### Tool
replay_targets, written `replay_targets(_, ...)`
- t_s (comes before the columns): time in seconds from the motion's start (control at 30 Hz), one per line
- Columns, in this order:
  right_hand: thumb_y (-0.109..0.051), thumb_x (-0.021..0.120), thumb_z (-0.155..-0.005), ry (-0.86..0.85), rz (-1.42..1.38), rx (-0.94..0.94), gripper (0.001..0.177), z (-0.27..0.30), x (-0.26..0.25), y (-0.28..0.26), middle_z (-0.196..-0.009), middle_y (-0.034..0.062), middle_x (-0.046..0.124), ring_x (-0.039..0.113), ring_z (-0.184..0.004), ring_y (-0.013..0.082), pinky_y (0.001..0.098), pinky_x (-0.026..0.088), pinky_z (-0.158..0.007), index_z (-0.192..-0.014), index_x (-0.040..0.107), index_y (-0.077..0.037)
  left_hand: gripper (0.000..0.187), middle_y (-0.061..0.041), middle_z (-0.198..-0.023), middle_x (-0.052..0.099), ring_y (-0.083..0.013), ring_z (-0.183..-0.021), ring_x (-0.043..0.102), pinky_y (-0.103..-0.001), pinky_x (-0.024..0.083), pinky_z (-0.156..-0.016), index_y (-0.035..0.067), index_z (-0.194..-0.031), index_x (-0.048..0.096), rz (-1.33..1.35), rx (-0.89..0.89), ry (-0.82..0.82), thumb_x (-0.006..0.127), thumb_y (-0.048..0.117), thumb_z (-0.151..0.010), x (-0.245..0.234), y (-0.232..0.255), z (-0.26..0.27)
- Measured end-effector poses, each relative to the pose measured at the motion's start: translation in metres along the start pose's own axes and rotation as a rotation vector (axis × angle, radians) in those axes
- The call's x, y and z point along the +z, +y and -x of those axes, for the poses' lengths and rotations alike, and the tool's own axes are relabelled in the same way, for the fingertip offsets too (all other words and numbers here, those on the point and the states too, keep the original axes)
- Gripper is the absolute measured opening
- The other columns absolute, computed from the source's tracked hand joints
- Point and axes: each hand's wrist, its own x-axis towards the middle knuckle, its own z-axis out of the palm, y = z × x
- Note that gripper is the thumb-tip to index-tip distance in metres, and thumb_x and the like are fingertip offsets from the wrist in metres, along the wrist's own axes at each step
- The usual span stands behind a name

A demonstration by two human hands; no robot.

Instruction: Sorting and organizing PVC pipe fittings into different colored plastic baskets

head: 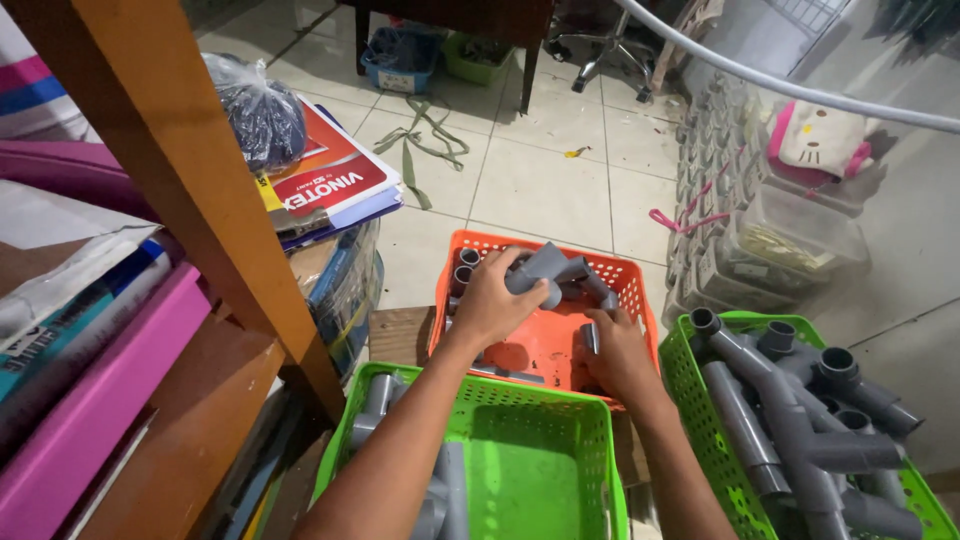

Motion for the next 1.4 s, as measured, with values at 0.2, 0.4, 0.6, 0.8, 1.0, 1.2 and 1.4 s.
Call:
replay_targets(0.2, -0.029, 0.086, -0.071, -0.077, -0.072, 0.058, 0.062, 0.006, -0.024, -0.020, -0.102, 0.0181, 0.071, 0.075, -0.093, 0.0420, 0.0495, 0.061, -0.082, -0.129, 0.069, -0.015, 0.059, -0.020, -0.110, 0.068, -0.0451, -0.111, 0.066, -0.052, 0.053, -0.093, 0.014, -0.123, 0.064, -0.072, -0.041, -0.133, 0.074, 0.044, -0.072, -0.008, 0.019, 0.011)
replay_targets(0.4, -0.032, 0.078, -0.077, -0.207, -0.132, 0.093, 0.059, 0.005, -0.057, -0.051, -0.096, 0.0133, 0.077, 0.075, -0.094, 0.0373, 0.0520, 0.056, -0.090, -0.133, 0.067, -0.019, 0.058, -0.019, -0.111, 0.074, -0.0433, -0.114, 0.065, -0.053, 0.053, -0.094, 0.013, -0.121, 0.067, -0.115, 0.037, -0.255, 0.073, 0.047, -0.075, -0.019, 0.038, 0.018)
replay_targets(0.6, -0.016, 0.076, -0.088, 0.031, -0.691, 0.241, 0.052, 0.004, -0.065, -0.053, -0.107, 0.0280, 0.068, 0.073, -0.091, 0.0414, 0.0496, 0.061, -0.079, -0.135, 0.058, -0.006, 0.051, -0.018, -0.108, 0.075, -0.0418, -0.106, 0.070, -0.052, 0.056, -0.087, 0.015, -0.117, 0.071, -0.174, 0.072, -0.313, 0.074, 0.047, -0.077, -0.016, 0.033, 0.020)
replay_targets(0.8, -0.006, 0.067, -0.098, 0.191, -1.194, 0.222, 0.053, 0.004, -0.070, -0.047, -0.112, 0.0189, 0.057, 0.067, -0.101, 0.0298, 0.0437, 0.063, -0.085, -0.147, 0.047, -0.001, 0.049, -0.016, -0.107, 0.075, -0.0402, -0.105, 0.070, -0.049, 0.057, -0.086, 0.014, -0.117, 0.072, -0.181, 0.119, -0.382, 0.076, 0.041, -0.076, -0.015, 0.029, 0.017)
replay_targets(1.0, -0.005, 0.066, -0.098, 0.159, -1.203, 0.203, 0.042, 0.005, -0.070, -0.056, -0.117, 0.0240, 0.062, 0.070, -0.100, 0.0367, 0.0522, 0.063, -0.085, -0.137, 0.054, 0.003, 0.052, -0.013, -0.109, 0.073, -0.0386, -0.107, 0.068, -0.047, 0.056, -0.086, 0.017, -0.118, 0.073, -0.193, 0.128, -0.469, 0.077, 0.043, -0.073, -0.016, 0.026, 0.015)
replay_targets(1.2, -0.009, 0.065, -0.099, 0.043, -1.056, 0.086, 0.040, 0.006, -0.075, -0.061, -0.105, 0.0234, 0.071, 0.072, -0.093, 0.0300, 0.0459, 0.063, -0.083, -0.138, 0.061, -0.001, 0.056, -0.016, -0.114, 0.072, -0.0404, -0.110, 0.066, -0.049, 0.055, -0.090, 0.013, -0.124, 0.071, -0.210, 0.138, -0.507, 0.074, 0.042, -0.077, -0.019, 0.031, 0.018)
replay_targets(1.4, -0.028, 0.035, -0.109, -0.060, -0.812, 0.013, 0.054, 0.013, -0.125, -0.098, -0.099, 0.0292, 0.069, 0.070, -0.095, 0.0350, 0.0542, 0.054, -0.094, -0.161, 0.040, -0.013, 0.055, -0.018, -0.119, 0.070, -0.0401, -0.114, 0.066, -0.050, 0.054, -0.094, 0.015, -0.130, 0.064, -0.186, 0.097, -0.479, 0.068, 0.045, -0.084, -0.011, 0.024, 0.018)
